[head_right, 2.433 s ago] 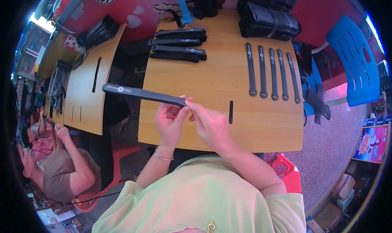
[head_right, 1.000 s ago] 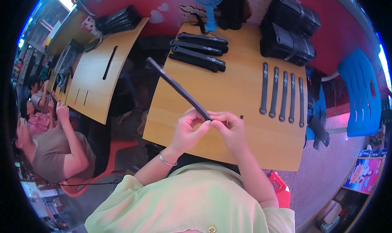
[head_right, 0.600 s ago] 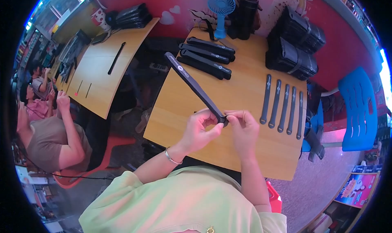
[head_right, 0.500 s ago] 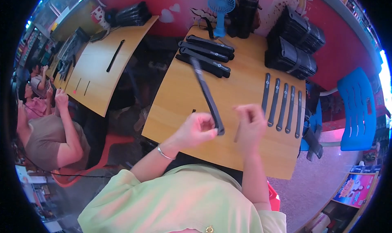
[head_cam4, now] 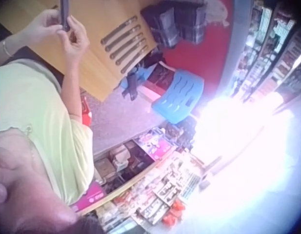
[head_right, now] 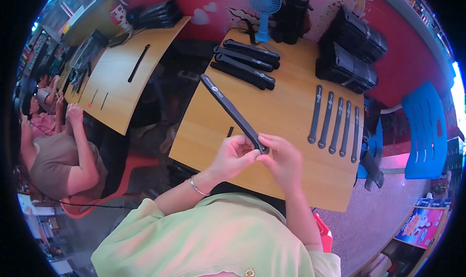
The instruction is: The recorder is assembling black textile straps with plastic components by threading them together at a workbench.
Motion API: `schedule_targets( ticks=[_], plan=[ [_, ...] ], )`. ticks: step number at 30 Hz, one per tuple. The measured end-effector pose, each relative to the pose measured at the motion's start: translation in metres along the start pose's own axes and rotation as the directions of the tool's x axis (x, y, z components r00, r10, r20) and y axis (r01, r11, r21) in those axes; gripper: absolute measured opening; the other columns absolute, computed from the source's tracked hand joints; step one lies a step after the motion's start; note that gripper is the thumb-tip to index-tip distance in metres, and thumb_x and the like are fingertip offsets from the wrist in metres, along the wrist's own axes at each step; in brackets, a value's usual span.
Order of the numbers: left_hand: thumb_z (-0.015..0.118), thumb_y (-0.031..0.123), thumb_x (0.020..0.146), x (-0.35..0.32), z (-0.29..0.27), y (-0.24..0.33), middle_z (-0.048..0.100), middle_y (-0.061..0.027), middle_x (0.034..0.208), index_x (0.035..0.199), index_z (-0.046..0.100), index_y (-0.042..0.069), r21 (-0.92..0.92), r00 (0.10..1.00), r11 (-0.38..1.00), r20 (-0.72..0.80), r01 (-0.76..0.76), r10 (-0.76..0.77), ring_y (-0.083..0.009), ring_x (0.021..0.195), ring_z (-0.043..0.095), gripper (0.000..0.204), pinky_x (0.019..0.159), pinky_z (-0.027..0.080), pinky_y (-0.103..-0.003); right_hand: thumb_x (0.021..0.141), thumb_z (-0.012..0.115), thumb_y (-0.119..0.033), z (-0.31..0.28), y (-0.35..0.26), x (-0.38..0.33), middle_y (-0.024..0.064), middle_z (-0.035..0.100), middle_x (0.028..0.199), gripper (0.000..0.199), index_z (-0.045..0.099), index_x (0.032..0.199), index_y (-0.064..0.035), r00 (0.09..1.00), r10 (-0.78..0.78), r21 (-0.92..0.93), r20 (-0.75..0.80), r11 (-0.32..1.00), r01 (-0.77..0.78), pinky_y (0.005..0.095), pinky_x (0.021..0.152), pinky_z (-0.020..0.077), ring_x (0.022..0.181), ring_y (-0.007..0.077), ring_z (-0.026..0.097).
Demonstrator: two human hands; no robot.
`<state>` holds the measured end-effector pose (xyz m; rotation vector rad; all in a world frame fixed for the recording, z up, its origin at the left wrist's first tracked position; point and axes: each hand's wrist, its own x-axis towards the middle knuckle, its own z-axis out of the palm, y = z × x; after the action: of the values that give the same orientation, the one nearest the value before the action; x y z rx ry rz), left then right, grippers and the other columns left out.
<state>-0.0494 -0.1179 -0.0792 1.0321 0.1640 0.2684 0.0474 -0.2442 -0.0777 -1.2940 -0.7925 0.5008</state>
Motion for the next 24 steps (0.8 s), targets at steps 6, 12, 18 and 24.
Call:
schedule_targets(
  ticks=[6, 12, 18, 24],
  plan=[
    [0.063, 0.002, 0.085, 0.002, 0.002, 0.0, 0.059, -0.001, 0.088, 0.093, 0.058, -0.002, 0.072, 1.0, 0.997, -0.012, -0.025, 0.026, -0.007, 0.082, 0.058, 0.01, 0.075, 0.05, -0.023, 0.079, 0.069, -0.001, -0.002, 0.005, -0.002, 0.0156, 0.063, 0.112, 0.027, 0.065, 0.105, 0.003, 0.998, 0.026, 0.061, -0.065, 0.998, -0.022, 0.0319, 0.091, 0.0469, 0.106, 0.0222, 0.059],
    [0.064, 0.003, 0.083, 0.0, -0.002, -0.003, 0.059, -0.0032, 0.088, 0.09, 0.059, -0.004, 0.267, 0.991, 0.956, -0.019, -0.123, 0.132, -0.0083, 0.079, 0.059, 0.011, 0.074, 0.05, -0.024, 0.086, 0.06, -0.001, 0.003, 0.001, 0.0, 0.013, 0.065, 0.106, 0.012, 0.068, 0.095, 0.0012, 0.99, 0.028, -0.171, -0.137, 0.984, -0.051, 0.0262, 0.077, 0.0473, 0.091, 0.0157, 0.06],
    [0.063, 0.004, 0.085, -0.003, -0.019, 0.003, 0.058, -0.0045, 0.09, 0.095, 0.057, -0.004, 0.299, 0.998, 0.954, 0.052, 0.022, -0.04, -0.0098, 0.08, 0.059, 0.015, 0.076, 0.051, -0.024, 0.076, 0.067, 0.001, 0.001, -0.011, 0.008, 0.0093, 0.069, 0.094, 0.013, 0.069, 0.088, -0.0034, 0.994, -0.086, -0.418, -0.069, 0.907, 0.049, 0.0306, 0.073, 0.0508, 0.083, 0.0214, 0.064],
    [0.054, 0.003, 0.091, -0.003, -0.013, 0.003, 0.057, -0.0064, 0.107, 0.125, 0.04, 0.0, -0.142, 0.991, 0.981, 0.011, 0.134, -0.134, -0.0139, 0.097, 0.06, 0.036, 0.085, 0.053, -0.031, 0.072, 0.071, -0.003, 0.016, -0.02, 0.007, 0.0051, 0.064, 0.086, 0.016, 0.067, 0.086, -0.0102, 0.961, -0.252, -0.673, 0.115, 0.692, 0.262, 0.0309, 0.063, 0.0494, 0.076, 0.0219, 0.062]
  ],
)
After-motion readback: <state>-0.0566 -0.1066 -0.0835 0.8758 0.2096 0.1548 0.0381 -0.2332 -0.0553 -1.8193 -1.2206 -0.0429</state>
